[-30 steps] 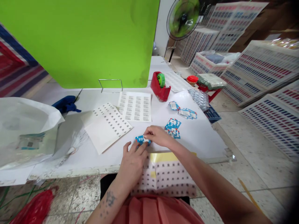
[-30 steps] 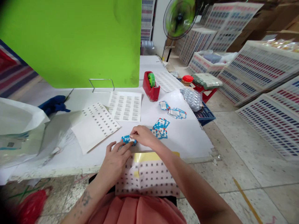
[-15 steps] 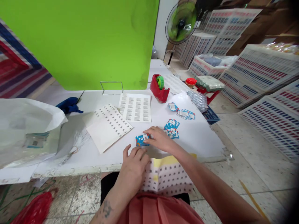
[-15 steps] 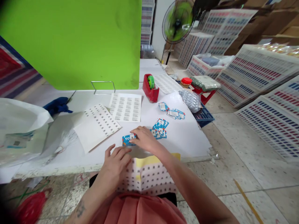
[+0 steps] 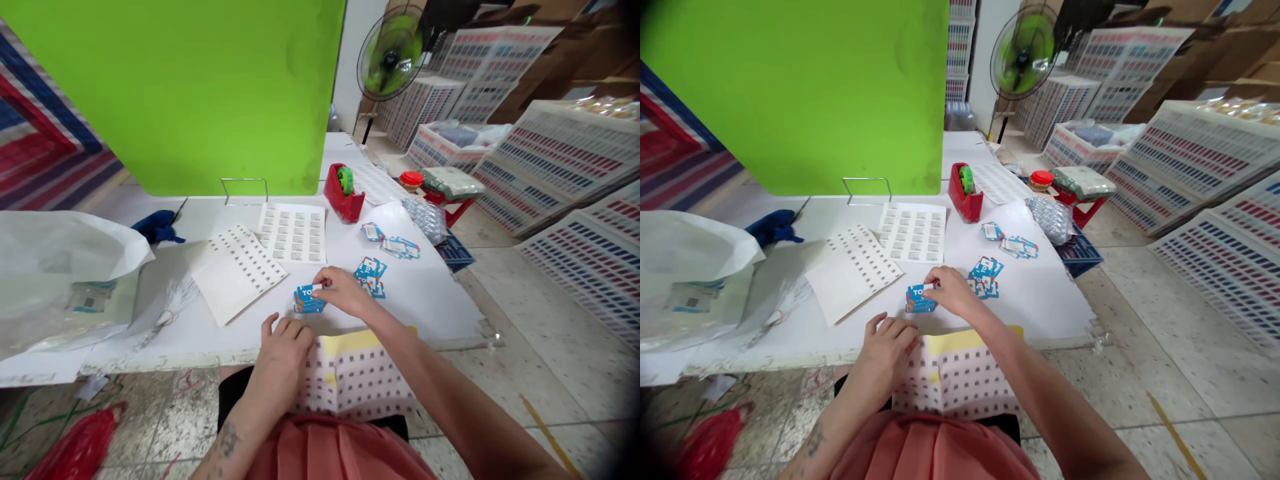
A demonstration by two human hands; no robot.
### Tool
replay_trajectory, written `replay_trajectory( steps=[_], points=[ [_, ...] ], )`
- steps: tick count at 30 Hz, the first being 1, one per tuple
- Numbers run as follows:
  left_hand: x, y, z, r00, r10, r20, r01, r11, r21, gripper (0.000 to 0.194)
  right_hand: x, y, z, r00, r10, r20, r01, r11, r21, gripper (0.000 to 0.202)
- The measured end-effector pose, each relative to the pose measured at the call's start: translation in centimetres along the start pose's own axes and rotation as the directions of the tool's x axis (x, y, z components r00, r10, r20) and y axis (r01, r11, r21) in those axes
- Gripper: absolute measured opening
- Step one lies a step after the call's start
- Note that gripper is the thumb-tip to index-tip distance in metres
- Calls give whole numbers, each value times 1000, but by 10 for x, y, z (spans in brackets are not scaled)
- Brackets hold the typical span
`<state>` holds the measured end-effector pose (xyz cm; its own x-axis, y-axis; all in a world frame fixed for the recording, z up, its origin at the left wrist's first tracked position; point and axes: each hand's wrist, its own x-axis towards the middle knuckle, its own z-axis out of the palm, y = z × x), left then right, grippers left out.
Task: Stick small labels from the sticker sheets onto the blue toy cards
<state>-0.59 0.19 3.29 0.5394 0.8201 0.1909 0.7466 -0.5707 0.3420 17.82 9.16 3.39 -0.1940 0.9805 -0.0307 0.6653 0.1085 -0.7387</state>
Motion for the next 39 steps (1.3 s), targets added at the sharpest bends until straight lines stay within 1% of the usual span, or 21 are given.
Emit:
replay_trajectory(
  steps=[2,4,7,10,15,18,20,22,25,27,28,29,30,32,33,34,36,37,38,39],
  points=[
    [0,0,1,1000,-9,8,9,1000,3,15,0,0,-2,998,50,31,-52,994,91,13],
    [1,-1,1,999,-26,18,26,1000,-15,15,0,2,-6,996,66,63,-74,988,138,13],
    [2,-1,0,997,-55,61,58,997,-53,17,0,5,-12,995,83,59,-88,992,91,13],
    [4,-1,0,993,-75,96,80,996,-50,19,-2,3,-15,994,93,49,-95,995,37,13],
    [6,-2,1,991,-75,110,78,997,-22,20,-2,-7,-8,999,9,47,-6,998,-55,10],
    [7,-2,0,990,-81,112,83,996,-19,20,-1,-12,-5,995,-96,-8,94,991,-99,10],
    [6,-2,-1,990,-84,114,87,996,-24,20,-1,-12,-6,990,-133,-38,130,989,-69,10],
    [6,-2,-1,990,-86,113,90,996,-27,19,-2,-10,-11,995,-95,-26,96,995,6,12],
    [5,-3,-1,990,-90,111,92,996,-19,19,-7,0,-25,999,41,-21,-39,996,78,17],
    [4,-4,1,989,-97,111,100,995,-19,18,-10,10,-37,993,115,-40,-112,992,64,20],
    [4,-5,2,988,-101,112,105,994,-25,18,-13,15,-43,990,131,-42,-130,991,23,21],
    [4,-6,3,988,-108,114,112,993,-32,18,-15,19,-48,990,130,-50,-133,990,-53,22],
    [4,-7,4,986,-115,117,120,992,-39,18,-19,21,-52,990,115,-77,-126,979,-159,23],
    [5,-7,5,984,-132,121,139,989,-51,18,-28,20,-54,987,43,-156,-102,916,-389,25],
    [6,-7,4,982,-142,122,150,987,-57,18,-34,15,-53,983,-6,-182,-81,880,-467,25],
    [8,-6,4,980,-154,122,163,984,-66,19,-41,9,-50,981,-57,-184,-45,860,-509,25],
    [11,-3,1,976,-179,120,190,978,-84,19,-55,-6,-40,984,-156,-83,98,871,-481,23],
    [12,-2,-1,975,-188,117,200,975,-95,19,-62,-13,-34,979,-202,4,183,881,-436,23],
    [13,-1,-3,974,-195,113,207,973,-104,19,-67,-19,-28,969,-232,79,245,890,-384,23],
    [14,0,-4,974,-198,111,210,971,-113,19,-72,-23,-22,963,-243,121,270,900,-343,24]
  ],
)
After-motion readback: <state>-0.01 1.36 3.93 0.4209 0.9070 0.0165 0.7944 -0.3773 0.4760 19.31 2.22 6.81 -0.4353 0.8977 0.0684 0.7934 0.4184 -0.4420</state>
